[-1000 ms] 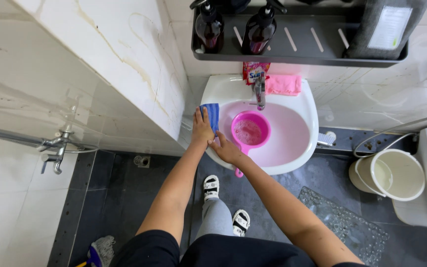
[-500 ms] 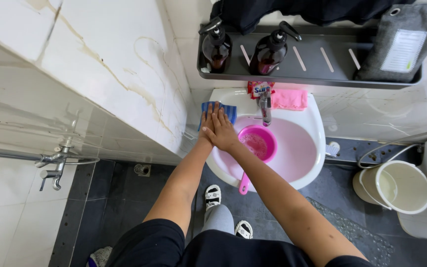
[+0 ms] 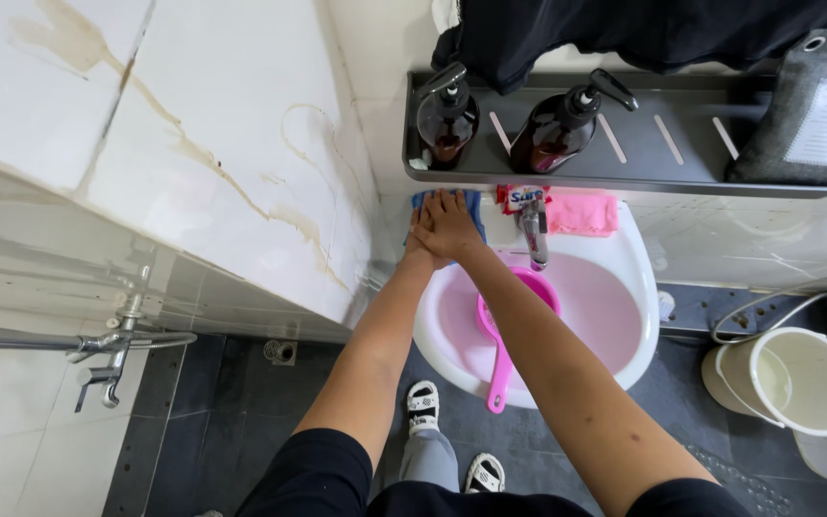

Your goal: The person washes a pink cloth and a blue cloth in a bathroom sink using a pink scoop to pour soapy water. They scrub the cloths with their hands, rinse them under running water, and wring them out repeatedly.

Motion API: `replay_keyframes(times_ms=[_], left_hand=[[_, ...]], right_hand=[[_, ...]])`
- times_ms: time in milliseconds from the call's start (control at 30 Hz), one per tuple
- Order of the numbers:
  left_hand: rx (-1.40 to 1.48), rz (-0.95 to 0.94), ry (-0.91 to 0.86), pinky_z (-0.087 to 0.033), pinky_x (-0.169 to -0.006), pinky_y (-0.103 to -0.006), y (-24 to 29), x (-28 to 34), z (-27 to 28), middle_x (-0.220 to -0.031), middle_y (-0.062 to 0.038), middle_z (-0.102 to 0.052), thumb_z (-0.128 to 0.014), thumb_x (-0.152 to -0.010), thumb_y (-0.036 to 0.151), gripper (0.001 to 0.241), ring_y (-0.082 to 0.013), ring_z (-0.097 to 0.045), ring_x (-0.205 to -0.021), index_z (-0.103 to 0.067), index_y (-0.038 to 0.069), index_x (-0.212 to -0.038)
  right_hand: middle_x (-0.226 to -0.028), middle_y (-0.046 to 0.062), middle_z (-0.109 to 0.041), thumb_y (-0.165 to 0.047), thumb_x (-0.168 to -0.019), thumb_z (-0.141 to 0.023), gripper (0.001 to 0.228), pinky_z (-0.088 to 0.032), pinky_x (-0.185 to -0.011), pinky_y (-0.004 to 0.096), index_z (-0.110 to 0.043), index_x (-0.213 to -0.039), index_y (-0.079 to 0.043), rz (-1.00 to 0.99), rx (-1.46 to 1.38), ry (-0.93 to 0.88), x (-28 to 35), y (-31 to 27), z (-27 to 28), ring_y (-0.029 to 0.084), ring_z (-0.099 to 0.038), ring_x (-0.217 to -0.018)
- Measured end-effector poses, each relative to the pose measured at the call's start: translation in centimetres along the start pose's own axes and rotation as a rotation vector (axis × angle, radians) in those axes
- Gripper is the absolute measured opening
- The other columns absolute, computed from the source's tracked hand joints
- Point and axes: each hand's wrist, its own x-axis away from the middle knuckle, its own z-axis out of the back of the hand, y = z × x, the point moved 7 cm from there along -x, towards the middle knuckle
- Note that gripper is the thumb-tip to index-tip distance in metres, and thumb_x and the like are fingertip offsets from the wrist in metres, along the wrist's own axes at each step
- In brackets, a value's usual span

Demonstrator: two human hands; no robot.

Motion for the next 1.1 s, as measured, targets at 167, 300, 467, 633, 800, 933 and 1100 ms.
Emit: replay_keyframes(times_ms=[167,300,467,633,800,933,1100], left_hand=[[0.055,0.037,-0.059,-0.002,-0.127,-0.0506,0.0,0.3,-0.3,-0.172,-0.019,0.002,-0.051,-0.093,0.06,0.102,-0.038,0.002,-0.159,-0.002,0.006,-0.164],[0.057,0.042,-0.028,-0.005,-0.127,-0.051,0.1,2.5,0.8,-0.172,-0.019,0.003,-0.054,-0.093,0.057,0.102,-0.0378,0.003,-0.159,0.0,0.008,-0.165],[0.12,0.046,-0.03,-0.014,-0.125,-0.0543,1.0,7.7,0.7,-0.172,-0.015,0.007,-0.053,-0.096,0.051,0.093,-0.039,0.003,-0.158,0.001,0.019,-0.166],[0.165,0.095,0.038,-0.015,-0.123,-0.0573,2.6,14.0,1.0,-0.172,-0.014,0.006,-0.053,-0.097,0.05,0.09,-0.0398,0.004,-0.158,-0.002,0.019,-0.165],[0.225,0.097,0.2,-0.014,-0.123,-0.0608,4.4,18.9,-2.2,-0.171,-0.013,0.002,-0.053,-0.098,0.05,0.085,-0.0407,0.003,-0.158,-0.013,0.017,-0.165],[0.162,0.085,0.235,-0.01,-0.125,-0.0622,7.8,22.8,-3.1,-0.169,-0.025,0.0,-0.054,-0.096,0.052,0.083,-0.0479,0.006,-0.155,-0.025,0.007,-0.16],[0.459,0.167,0.273,-0.011,-0.121,-0.0621,11.4,26.2,-2.2,-0.172,-0.024,-0.005,-0.056,-0.091,0.057,0.087,-0.0464,0.008,-0.156,-0.032,0.007,-0.159]], right_hand=[[-0.166,0.025,-0.024,-0.064,-0.092,-0.046,0.087,-0.004,-0.128,0.051,-0.037,-0.158,-0.008,-0.019,-0.049,-0.044,0.8,0.1,0.5,0.048,-0.011,-0.155],[-0.167,0.027,-0.02,-0.063,-0.094,-0.045,0.085,-0.003,-0.128,0.053,-0.035,-0.158,-0.008,0.035,-0.016,-0.025,2.0,-1.2,0.1,0.047,-0.01,-0.157],[-0.169,0.022,-0.01,-0.061,-0.09,-0.043,0.087,-0.003,-0.124,0.053,-0.025,-0.161,-0.015,-0.106,-0.092,-0.175,6.6,-4.9,0.4,0.05,-0.004,-0.153],[-0.168,0.027,-0.009,-0.054,-0.093,-0.046,0.085,-0.003,-0.126,0.055,-0.022,-0.162,-0.011,-0.012,-0.124,-0.143,10.8,-5.4,-4.7,0.048,-0.001,-0.155],[-0.167,0.031,-0.011,-0.046,-0.094,-0.055,0.085,-0.004,-0.127,0.059,-0.023,-0.162,-0.007,0.124,-0.136,-0.145,15.9,-8.8,-5.7,0.047,0.001,-0.156],[-0.167,0.031,-0.013,-0.036,-0.088,-0.059,0.082,-0.02,-0.123,0.053,-0.028,-0.16,-0.014,0.059,-0.255,-0.258,21.3,-10.3,-3.2,0.046,-0.008,-0.155],[-0.152,0.026,-0.041,-0.039,-0.085,-0.058,0.085,-0.04,-0.113,0.052,-0.027,-0.16,-0.014,-0.092,-0.348,-0.338,26.6,-9.4,-0.7,0.045,-0.047,-0.137]])
